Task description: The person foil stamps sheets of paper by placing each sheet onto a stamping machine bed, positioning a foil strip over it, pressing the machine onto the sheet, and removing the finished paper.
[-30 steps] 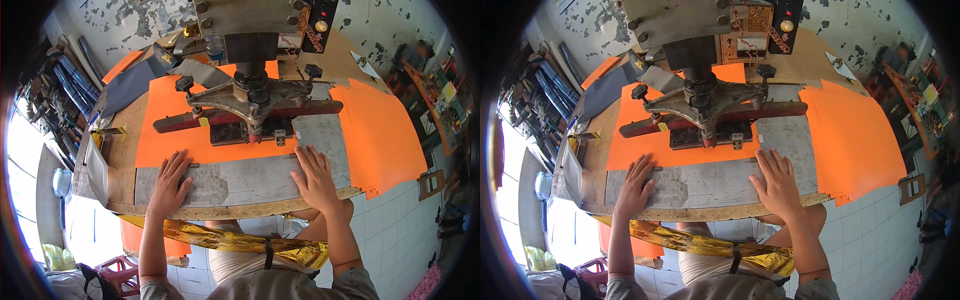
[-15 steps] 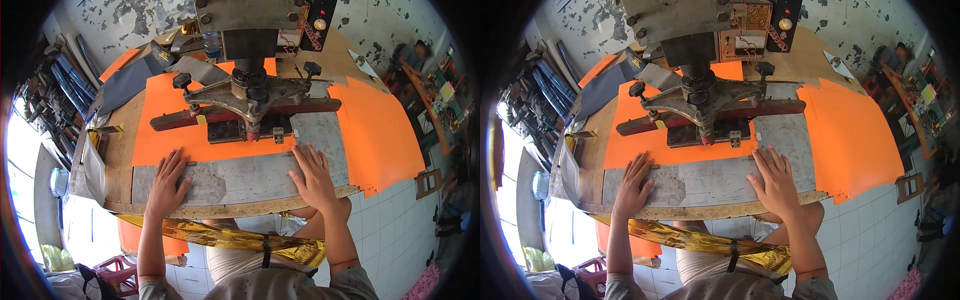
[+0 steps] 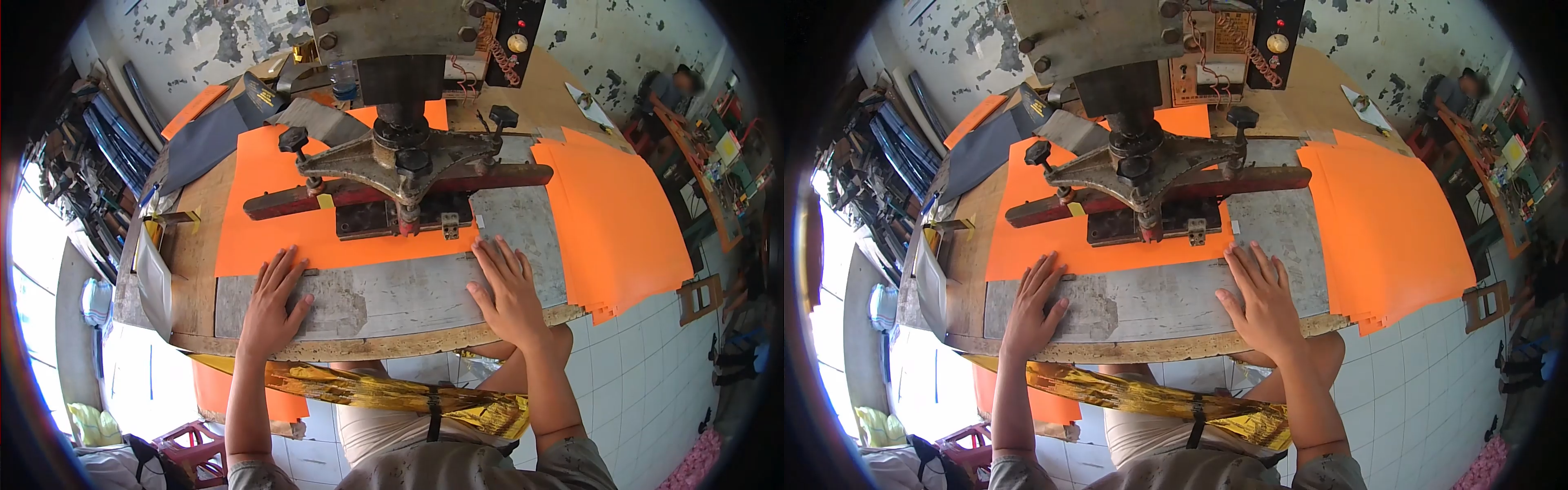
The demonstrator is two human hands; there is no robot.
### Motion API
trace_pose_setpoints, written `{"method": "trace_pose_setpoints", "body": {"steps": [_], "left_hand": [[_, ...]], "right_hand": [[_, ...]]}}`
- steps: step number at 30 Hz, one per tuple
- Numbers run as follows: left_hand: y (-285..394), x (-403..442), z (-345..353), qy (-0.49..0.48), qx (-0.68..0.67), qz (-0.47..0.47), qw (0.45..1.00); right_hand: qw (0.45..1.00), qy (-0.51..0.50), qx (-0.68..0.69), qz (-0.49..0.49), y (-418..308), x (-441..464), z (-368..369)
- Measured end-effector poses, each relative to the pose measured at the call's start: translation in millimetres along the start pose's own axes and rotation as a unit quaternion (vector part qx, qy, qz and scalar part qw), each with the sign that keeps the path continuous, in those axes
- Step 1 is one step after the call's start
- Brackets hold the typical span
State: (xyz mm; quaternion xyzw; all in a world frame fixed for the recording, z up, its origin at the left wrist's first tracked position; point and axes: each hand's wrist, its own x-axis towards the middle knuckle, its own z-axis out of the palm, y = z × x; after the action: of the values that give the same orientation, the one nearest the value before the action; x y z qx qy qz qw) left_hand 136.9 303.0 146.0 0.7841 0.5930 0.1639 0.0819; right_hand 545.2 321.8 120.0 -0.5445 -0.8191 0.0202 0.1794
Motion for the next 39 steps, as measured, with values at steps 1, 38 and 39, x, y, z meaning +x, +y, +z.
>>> {"method": "trace_pose_setpoints", "body": {"steps": [1,38,39], "left_hand": [[1,0,0,0.0,0.002,-0.001,1.0],[3,12,4,0.021,0.005,-0.045,0.999],[4,12,4,0.02,0.003,-0.047,0.999]], "right_hand": [[1.0,0.001,0.0,0.002,0,-1,1],[0.996,-0.042,0.057,0.053,-2,13,-12],[0.996,-0.039,0.056,0.052,-1,13,-13]]}}
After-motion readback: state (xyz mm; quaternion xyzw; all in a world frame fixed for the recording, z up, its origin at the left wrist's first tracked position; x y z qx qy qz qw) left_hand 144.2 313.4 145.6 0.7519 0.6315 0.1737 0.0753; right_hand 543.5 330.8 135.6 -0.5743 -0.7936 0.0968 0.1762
